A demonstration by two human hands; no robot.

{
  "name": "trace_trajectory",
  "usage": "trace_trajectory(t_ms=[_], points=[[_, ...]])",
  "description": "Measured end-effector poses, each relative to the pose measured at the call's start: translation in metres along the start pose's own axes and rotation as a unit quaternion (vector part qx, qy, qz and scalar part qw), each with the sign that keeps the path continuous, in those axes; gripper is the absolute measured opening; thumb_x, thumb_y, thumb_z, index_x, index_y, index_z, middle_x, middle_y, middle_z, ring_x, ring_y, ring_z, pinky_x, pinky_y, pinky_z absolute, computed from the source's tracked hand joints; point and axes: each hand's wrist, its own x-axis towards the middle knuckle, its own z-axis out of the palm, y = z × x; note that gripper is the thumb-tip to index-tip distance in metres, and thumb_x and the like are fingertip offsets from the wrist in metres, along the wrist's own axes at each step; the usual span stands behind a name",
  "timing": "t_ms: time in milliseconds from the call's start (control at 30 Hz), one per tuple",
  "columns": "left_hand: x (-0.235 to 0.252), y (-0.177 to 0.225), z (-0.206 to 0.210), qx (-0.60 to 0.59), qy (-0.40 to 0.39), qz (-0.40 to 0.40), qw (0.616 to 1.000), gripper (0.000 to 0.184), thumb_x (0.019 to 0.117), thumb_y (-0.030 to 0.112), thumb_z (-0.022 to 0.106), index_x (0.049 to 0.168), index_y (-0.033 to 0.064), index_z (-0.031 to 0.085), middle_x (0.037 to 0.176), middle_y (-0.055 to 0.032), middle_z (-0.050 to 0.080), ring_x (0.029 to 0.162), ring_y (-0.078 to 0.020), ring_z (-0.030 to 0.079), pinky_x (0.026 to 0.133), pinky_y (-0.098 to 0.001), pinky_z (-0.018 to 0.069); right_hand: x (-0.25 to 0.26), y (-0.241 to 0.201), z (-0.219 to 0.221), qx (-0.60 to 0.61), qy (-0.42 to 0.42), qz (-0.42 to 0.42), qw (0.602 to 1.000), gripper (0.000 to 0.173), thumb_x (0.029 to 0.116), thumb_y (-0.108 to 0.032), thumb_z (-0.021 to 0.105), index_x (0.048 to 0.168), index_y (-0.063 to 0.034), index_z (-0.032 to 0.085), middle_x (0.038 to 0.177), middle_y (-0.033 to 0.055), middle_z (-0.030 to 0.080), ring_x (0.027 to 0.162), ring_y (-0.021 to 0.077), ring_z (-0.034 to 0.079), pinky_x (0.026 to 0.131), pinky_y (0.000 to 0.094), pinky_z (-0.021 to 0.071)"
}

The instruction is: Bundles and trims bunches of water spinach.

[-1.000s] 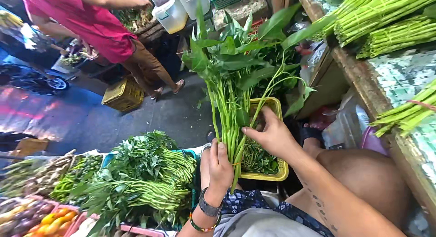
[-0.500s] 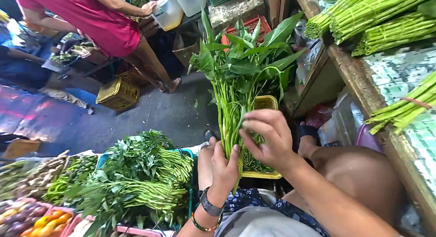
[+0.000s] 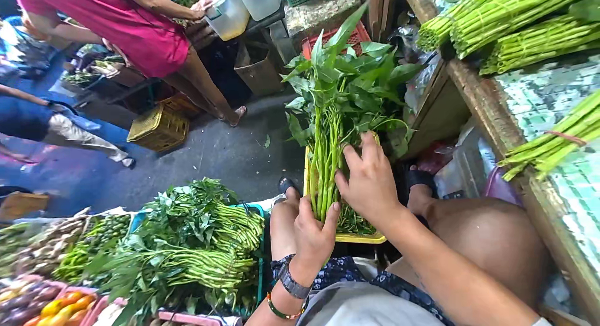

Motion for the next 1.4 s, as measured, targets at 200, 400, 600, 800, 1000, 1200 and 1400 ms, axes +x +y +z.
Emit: trace_trajectory(t_ms=[200, 400, 600, 800, 1000, 1200, 1400], points=[[-0.001, 0.001, -0.001, 0.027, 0.003, 0.012, 1.000, 0.048, 0.0970, 0.041, 0.066, 0.121, -0.0004, 0.061, 0.091, -0.0031, 0.070, 0.079, -0.0059, 0.068, 0.070, -0.0250, 0.0591, 0.009, 0.012, -0.011, -0.010, -0.019, 0.015, 1.000, 0.024, 0.0920, -0.028, 0.073, 0.112, -0.0153, 0.076, 0.159, 0.0237, 0.035, 0.127, 0.0443, 0.052, 0.096, 0.0605, 0.0473], [0.005, 0.003, -0.004, 0.027, -0.002, -0.025, 0.999, 0.050, 0.0954, 0.041, 0.069, 0.122, 0.0004, 0.061, 0.089, -0.0025, 0.069, 0.075, -0.0066, 0.067, 0.068, -0.0258, 0.0586, 0.005, 0.009, -0.003, 0.098, 0.038, 0.008, 0.994, 0.012, 0.0878, -0.022, 0.079, 0.098, -0.0150, 0.078, 0.138, 0.0229, 0.055, 0.127, 0.0410, 0.052, 0.103, 0.0590, 0.0445], [0.013, 0.018, -0.012, 0.066, -0.031, -0.083, 0.994, 0.058, 0.0948, 0.048, 0.069, 0.129, 0.0014, 0.059, 0.090, -0.0054, 0.071, 0.078, -0.0122, 0.070, 0.073, -0.0348, 0.0611, -0.005, 0.013, 0.009, 0.121, 0.066, -0.035, 0.990, 0.012, 0.0939, -0.026, 0.071, 0.098, -0.0176, 0.078, 0.108, 0.0147, 0.071, 0.112, 0.0374, 0.064, 0.101, 0.0591, 0.0483], [0.023, 0.025, -0.029, 0.025, -0.040, -0.136, 0.990, 0.057, 0.0971, 0.045, 0.067, 0.133, 0.0025, 0.056, 0.099, -0.0140, 0.072, 0.089, -0.0238, 0.072, 0.082, -0.0484, 0.0603, -0.003, 0.003, 0.013, 0.162, -0.006, -0.099, 0.982, 0.028, 0.0962, -0.033, 0.064, 0.103, -0.0092, 0.078, 0.117, 0.0262, 0.069, 0.123, 0.0516, 0.057, 0.104, 0.0681, 0.0422], [0.016, 0.014, -0.027, 0.018, -0.041, -0.110, 0.993, 0.057, 0.0967, 0.049, 0.066, 0.132, 0.0041, 0.057, 0.098, -0.0113, 0.072, 0.088, -0.0211, 0.072, 0.081, -0.0464, 0.0602, 0.004, 0.016, -0.003, 0.127, -0.034, -0.126, 0.983, 0.029, 0.0995, -0.032, 0.059, 0.105, -0.0105, 0.079, 0.099, 0.0190, 0.073, 0.091, 0.0411, 0.069, 0.079, 0.0630, 0.0525], [0.017, 0.013, -0.034, 0.073, -0.025, -0.109, 0.991, 0.062, 0.0961, 0.050, 0.066, 0.133, 0.0019, 0.058, 0.103, -0.0098, 0.073, 0.093, -0.0178, 0.072, 0.085, -0.0432, 0.0609, 0.007, 0.008, -0.037, 0.098, -0.240, -0.101, 0.961, 0.035, 0.1017, -0.013, 0.056, 0.133, -0.0182, 0.070, 0.124, 0.0168, 0.068, 0.111, 0.0342, 0.067, 0.095, 0.0575, 0.0539], [0.009, 0.000, -0.011, 0.054, 0.004, -0.025, 0.998, 0.053, 0.0956, 0.046, 0.068, 0.125, 0.0025, 0.061, 0.091, -0.0010, 0.071, 0.078, -0.0067, 0.069, 0.071, -0.0295, 0.0608, 0.009, 0.008, -0.008, 0.109, -0.086, 0.018, 0.990, 0.040, 0.0998, -0.031, 0.066, 0.136, -0.0137, 0.065, 0.107, 0.0114, 0.072, 0.086, 0.0286, 0.071, 0.075, 0.0512, 0.0595]])
